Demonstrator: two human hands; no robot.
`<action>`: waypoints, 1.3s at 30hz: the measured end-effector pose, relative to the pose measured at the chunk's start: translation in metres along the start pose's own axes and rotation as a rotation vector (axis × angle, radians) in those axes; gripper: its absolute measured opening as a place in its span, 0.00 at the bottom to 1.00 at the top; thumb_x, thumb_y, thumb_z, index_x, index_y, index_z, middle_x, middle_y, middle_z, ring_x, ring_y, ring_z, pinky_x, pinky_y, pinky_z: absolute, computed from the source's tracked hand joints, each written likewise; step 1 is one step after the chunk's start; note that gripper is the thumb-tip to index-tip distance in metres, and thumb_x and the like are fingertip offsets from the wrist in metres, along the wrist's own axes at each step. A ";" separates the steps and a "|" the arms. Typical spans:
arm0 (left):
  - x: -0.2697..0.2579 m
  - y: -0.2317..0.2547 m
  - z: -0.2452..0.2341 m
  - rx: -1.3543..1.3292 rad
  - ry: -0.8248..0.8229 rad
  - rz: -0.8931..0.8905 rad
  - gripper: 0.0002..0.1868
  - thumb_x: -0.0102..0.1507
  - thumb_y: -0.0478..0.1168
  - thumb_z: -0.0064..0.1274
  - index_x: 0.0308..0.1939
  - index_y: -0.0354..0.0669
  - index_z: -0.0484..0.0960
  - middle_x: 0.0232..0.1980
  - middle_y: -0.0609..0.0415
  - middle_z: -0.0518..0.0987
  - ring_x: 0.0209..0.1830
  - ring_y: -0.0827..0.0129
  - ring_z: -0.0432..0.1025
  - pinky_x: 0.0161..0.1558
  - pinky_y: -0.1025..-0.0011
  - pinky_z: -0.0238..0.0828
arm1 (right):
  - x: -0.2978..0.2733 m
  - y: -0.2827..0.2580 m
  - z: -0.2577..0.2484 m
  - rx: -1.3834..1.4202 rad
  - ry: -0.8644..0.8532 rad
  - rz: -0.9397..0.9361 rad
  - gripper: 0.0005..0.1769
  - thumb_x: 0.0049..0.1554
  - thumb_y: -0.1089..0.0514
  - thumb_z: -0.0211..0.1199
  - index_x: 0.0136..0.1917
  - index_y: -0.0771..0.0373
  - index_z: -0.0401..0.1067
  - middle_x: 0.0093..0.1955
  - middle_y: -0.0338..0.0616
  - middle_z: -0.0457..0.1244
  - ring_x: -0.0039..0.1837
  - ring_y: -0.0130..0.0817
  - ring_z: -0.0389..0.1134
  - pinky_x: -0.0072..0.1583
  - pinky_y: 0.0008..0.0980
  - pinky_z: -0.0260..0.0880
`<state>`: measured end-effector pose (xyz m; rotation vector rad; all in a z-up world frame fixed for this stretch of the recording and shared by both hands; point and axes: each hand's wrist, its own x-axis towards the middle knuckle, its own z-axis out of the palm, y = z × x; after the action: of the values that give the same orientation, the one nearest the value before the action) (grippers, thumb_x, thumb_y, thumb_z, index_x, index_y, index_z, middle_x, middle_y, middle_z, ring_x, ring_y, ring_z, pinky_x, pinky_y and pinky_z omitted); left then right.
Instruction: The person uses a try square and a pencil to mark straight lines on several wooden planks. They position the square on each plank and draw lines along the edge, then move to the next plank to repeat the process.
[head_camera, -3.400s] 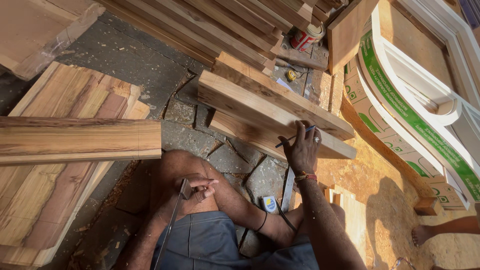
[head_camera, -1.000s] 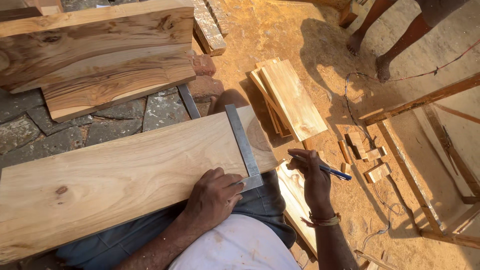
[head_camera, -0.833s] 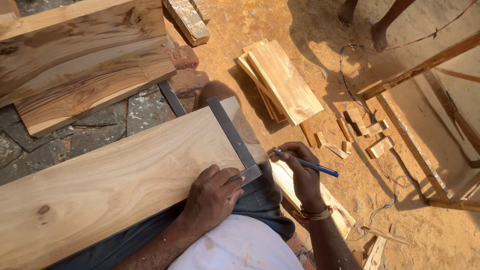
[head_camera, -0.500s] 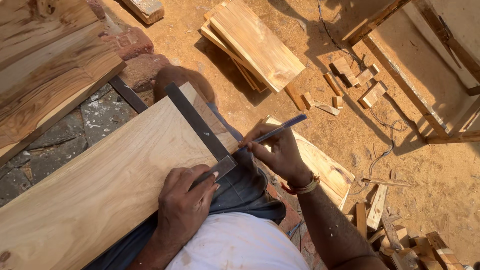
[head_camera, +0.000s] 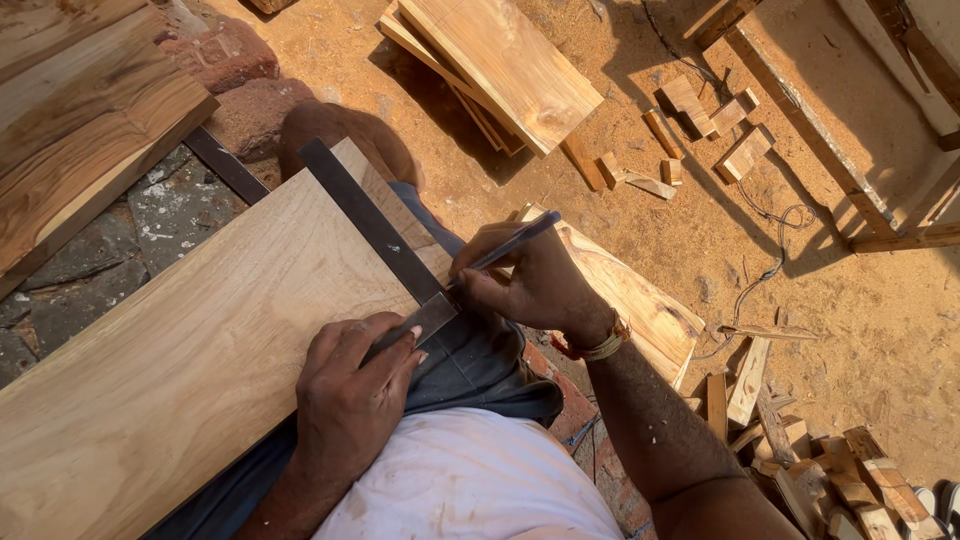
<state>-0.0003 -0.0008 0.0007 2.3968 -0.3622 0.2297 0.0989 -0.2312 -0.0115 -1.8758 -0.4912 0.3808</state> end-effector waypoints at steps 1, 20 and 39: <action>0.000 0.000 0.000 0.002 0.002 -0.001 0.17 0.49 0.34 0.71 0.42 0.41 0.88 0.49 0.54 0.82 0.47 0.60 0.74 0.45 0.65 0.74 | 0.000 0.000 0.000 -0.008 -0.006 -0.012 0.05 0.57 0.63 0.66 0.48 0.64 0.78 0.48 0.43 0.71 0.52 0.30 0.76 0.55 0.30 0.81; -0.002 0.001 0.002 0.095 -0.025 0.027 0.15 0.52 0.34 0.70 0.43 0.42 0.89 0.50 0.53 0.83 0.48 0.63 0.75 0.47 0.64 0.72 | 0.003 -0.009 -0.004 -0.099 -0.036 -0.091 0.08 0.56 0.58 0.68 0.47 0.64 0.78 0.45 0.45 0.72 0.47 0.33 0.75 0.50 0.31 0.76; -0.001 -0.004 0.006 0.006 -0.095 -0.063 0.18 0.51 0.35 0.70 0.45 0.40 0.88 0.51 0.55 0.83 0.49 0.62 0.74 0.48 0.64 0.73 | 0.182 0.024 0.035 -0.308 0.040 -0.127 0.09 0.54 0.57 0.66 0.40 0.65 0.80 0.40 0.48 0.73 0.42 0.36 0.75 0.50 0.35 0.77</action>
<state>0.0008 -0.0017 -0.0068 2.4261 -0.3299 0.0885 0.2425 -0.1185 -0.0513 -2.1301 -0.6684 0.1897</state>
